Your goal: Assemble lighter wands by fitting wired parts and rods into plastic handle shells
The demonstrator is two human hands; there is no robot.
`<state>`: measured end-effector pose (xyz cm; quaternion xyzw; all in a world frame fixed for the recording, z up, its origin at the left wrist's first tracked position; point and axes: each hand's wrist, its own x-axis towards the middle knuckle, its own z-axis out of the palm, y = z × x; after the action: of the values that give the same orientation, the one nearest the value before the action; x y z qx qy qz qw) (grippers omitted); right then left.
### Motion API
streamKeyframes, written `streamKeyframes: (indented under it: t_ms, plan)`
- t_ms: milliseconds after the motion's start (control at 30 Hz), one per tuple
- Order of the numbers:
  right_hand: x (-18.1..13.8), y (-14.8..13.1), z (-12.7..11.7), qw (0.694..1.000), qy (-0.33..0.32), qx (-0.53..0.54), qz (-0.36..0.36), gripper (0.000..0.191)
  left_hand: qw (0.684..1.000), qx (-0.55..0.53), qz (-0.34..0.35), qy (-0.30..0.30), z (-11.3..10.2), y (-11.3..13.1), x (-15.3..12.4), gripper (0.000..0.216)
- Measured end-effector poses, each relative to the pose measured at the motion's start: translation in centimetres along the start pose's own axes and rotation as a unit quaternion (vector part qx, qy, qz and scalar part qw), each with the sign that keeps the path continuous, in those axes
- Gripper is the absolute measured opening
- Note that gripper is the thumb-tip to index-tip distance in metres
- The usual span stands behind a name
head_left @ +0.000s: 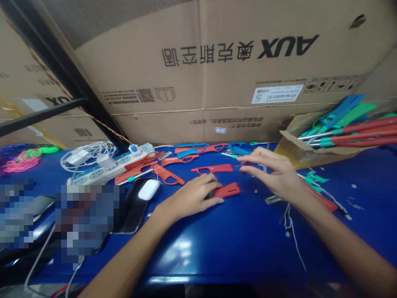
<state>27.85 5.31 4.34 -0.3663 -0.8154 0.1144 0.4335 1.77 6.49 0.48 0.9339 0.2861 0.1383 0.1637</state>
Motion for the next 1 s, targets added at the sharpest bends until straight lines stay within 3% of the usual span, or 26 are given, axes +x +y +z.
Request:
streamKeyframes:
  t_ms: [167,367,567,767,1000]
  plan:
    - [0.0,-0.09,-0.21,0.998,-0.063,0.02,0.01,0.042,1.0,-0.007,0.0,0.008,-0.02,0.12,0.07,0.034]
    - [0.11,0.02,-0.18,1.0,-0.006,0.007,0.004,0.025,1.0,-0.004,-0.003,0.001,-0.17,0.24,0.09,0.034]
    - [0.13,0.0,-0.66,0.997,-0.069,0.018,0.01,0.039,1.0,-0.007,-0.001,0.005,-0.08,0.1,0.08,0.033]
    - [0.23,-0.15,-0.52,1.0,-0.022,0.005,0.005,0.021,1.0,-0.015,-0.003,0.009,0.13,-0.08,-0.05,0.035]
    - [0.02,-0.04,-0.62,0.997,-0.069,0.035,0.014,0.037,1.0,-0.014,-0.008,0.001,0.02,0.01,-0.05,0.037]
